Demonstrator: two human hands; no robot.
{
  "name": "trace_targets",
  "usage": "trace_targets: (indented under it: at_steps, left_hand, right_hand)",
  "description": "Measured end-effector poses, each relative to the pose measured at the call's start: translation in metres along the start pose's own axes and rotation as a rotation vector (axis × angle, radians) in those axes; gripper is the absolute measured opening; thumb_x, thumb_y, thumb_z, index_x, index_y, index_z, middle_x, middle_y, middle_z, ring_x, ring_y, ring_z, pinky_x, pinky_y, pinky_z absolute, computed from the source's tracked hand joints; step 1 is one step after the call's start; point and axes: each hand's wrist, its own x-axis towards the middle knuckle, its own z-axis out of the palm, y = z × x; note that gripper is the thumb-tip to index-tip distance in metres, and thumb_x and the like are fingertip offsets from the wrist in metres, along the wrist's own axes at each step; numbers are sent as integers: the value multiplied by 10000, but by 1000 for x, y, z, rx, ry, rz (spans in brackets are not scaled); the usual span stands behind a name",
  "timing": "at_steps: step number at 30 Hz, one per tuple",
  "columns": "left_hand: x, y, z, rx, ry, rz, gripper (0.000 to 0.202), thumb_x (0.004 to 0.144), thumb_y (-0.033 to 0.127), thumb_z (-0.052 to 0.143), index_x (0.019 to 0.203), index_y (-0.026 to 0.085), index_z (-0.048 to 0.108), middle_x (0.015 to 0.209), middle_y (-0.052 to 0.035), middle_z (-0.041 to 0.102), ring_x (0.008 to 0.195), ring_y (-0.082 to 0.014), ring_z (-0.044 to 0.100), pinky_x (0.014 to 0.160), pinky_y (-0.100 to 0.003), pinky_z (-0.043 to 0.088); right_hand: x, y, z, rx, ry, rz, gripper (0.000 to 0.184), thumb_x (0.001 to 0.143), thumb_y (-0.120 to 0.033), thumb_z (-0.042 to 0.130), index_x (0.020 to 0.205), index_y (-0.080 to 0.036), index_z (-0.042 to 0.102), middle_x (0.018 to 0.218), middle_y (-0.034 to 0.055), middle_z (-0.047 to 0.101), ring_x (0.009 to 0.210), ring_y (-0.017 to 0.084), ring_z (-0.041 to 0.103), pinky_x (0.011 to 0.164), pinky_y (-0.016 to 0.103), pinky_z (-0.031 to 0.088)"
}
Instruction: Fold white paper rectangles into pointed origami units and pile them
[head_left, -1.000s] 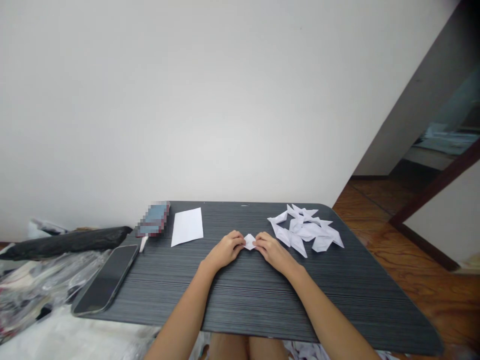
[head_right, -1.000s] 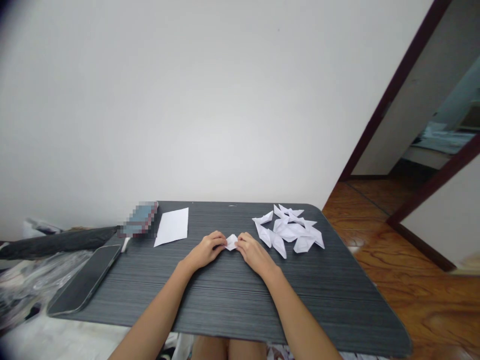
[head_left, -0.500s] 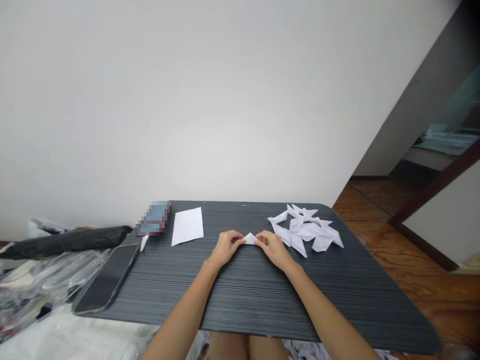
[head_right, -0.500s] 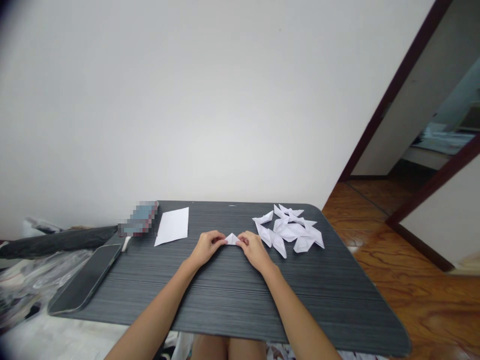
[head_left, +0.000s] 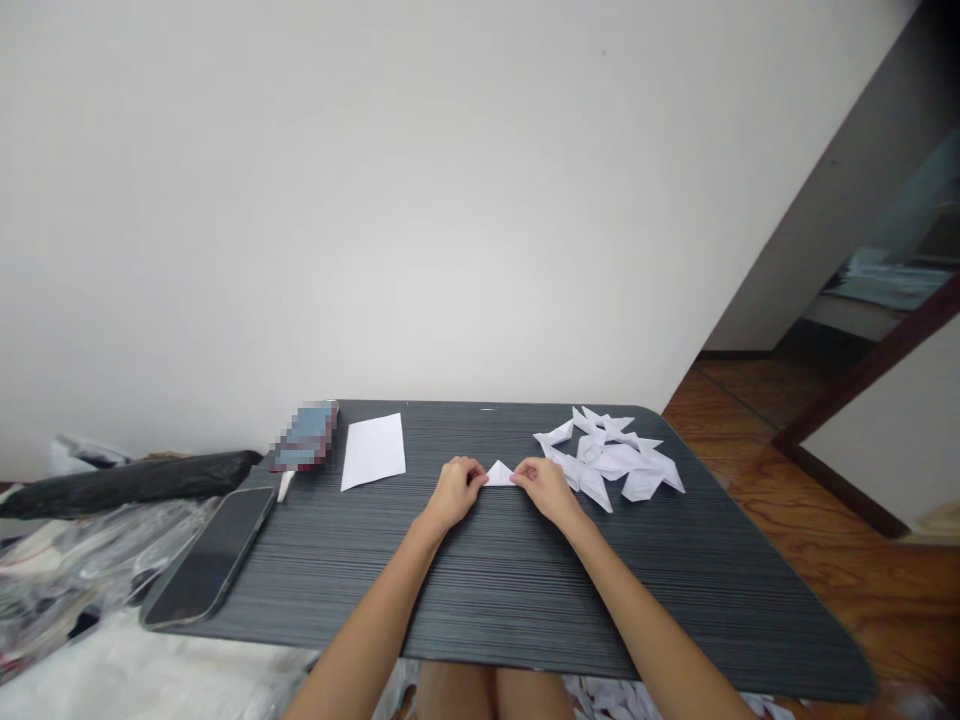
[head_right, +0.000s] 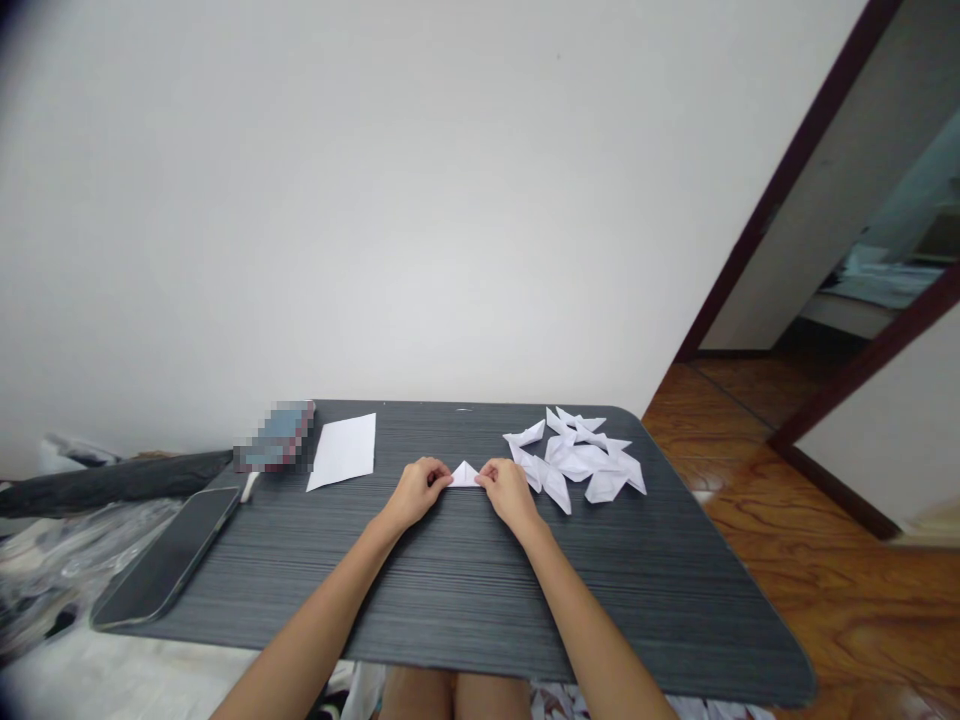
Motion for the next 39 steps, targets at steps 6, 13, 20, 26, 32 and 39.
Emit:
trace_targets:
  at_steps: [6, 13, 20, 26, 32, 39]
  left_hand:
    - [1, 5, 0, 18, -16, 17, 182, 698, 112, 505, 868, 162, 547, 637, 2, 497, 688, -144, 450, 683, -270, 365]
    - [-2, 5, 1, 20, -21, 106, 231, 745, 69, 407, 740, 167, 617, 785, -42, 508, 761, -150, 442, 736, -304, 372]
    - [-6, 11, 1, 24, 24, 271, 154, 710, 75, 448, 692, 144, 585, 930, -65, 517, 869, -167, 454, 789, -315, 387]
    - [3, 16, 10, 140, 18, 238, 80, 761, 193, 455, 739, 142, 513, 772, -47, 479, 736, -148, 471, 683, -277, 419]
    - [6, 14, 14, 230, 66, 241, 167, 806, 207, 373, 782, 141, 524, 725, -39, 452, 670, -131, 465, 635, -252, 416]
    - [4, 13, 16, 220, 111, 237, 196, 819, 196, 346, 816, 146, 535, 703, -34, 469, 611, -112, 462, 596, -232, 412]
  right_hand:
    - [6, -7, -3, -182, -78, -6, 39, 659, -184, 557, 631, -169, 535, 582, -10, 534, 574, 113, 480, 556, 209, 315]
    - [0, -2, 6, -344, -1, -148, 121, 725, -92, 457, 751, -185, 529, 713, 12, 452, 674, 128, 446, 616, 219, 291]
    - [-9, 4, 9, -277, 114, -247, 225, 738, -52, 366, 769, -185, 545, 709, 19, 431, 681, 138, 449, 657, 241, 326]
    - [-1, 15, 8, -15, 181, -159, 192, 759, -237, 408, 825, -146, 564, 709, 40, 526, 641, 147, 499, 647, 279, 405]
    - [5, 18, 18, 38, 198, -81, 342, 681, -356, 523, 922, -113, 551, 637, 21, 548, 548, 135, 498, 585, 276, 421]
    - [1, 2, 17, 44, 124, -82, 281, 707, -354, 483, 838, -144, 615, 686, 41, 612, 533, 133, 505, 536, 249, 401]
